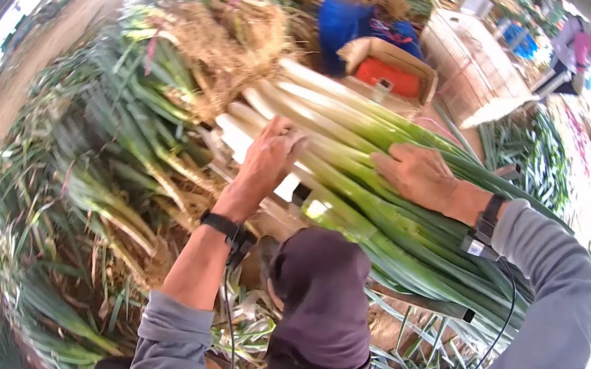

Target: Cleaning and peeling large green onions and arranging them into bundles in an agricultural facility.

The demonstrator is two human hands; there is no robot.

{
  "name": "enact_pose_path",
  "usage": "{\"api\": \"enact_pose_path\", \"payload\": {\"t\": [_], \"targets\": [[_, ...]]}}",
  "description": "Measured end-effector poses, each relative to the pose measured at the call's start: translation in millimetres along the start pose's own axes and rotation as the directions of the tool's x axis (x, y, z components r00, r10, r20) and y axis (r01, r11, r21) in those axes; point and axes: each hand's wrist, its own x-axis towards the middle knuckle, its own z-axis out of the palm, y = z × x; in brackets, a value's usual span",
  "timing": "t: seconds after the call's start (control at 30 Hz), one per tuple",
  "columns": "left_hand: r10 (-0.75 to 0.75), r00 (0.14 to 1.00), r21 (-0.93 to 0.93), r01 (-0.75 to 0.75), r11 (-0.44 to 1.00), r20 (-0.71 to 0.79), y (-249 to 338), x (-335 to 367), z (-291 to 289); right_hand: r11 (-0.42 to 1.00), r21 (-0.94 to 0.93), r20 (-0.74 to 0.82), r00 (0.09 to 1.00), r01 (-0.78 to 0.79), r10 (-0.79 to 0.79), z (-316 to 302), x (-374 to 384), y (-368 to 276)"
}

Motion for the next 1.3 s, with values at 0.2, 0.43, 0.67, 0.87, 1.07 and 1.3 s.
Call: {"api": "enact_pose_path", "payload": {"t": [0.2, 0.43, 0.67, 0.87, 1.07, 1.3], "targets": [[-0.205, 0.971, -0.252, 0.17, 0.953, -0.122, 3.6, -86.2, -99.1, 0.993, -0.116, 0.065, 0.997, -0.023, 0.031, -19.4, -3.2, 3.4], [-0.881, 0.466, -0.674, 0.623, 0.397, -0.089, -0.1, -243.7, -279.9, 0.966, 0.258, 0.026, 1.0, -0.019, 0.013, -80.1, 88.0, -100.4], [-0.963, 0.163, -0.97, 0.083, 0.229, -0.213, -36.2, -348.7, -327.7, 0.747, 0.664, 0.209, 0.949, 0.039, -0.236, 45.1, 257.2, -272.6], [-0.931, 0.151, -0.941, 0.022, 0.338, -0.331, -11.1, -386.4, -380.0, 0.581, 0.777, 0.349, 0.934, -0.242, -0.078, 193.2, 312.6, -407.3], [-0.901, 0.093, -0.906, -0.045, 0.422, -0.424, 5.1, -395.1, -404.1, 0.586, 0.722, 0.361, 0.923, -0.369, 0.137, 335.7, 328.1, -451.2], [-0.91, 0.041, -0.91, -0.058, 0.41, -0.413, 15.1, -417.0, -410.6, 0.574, 0.692, 0.494, 0.867, -0.438, 0.066, 322.0, 353.6, -474.7]]}}
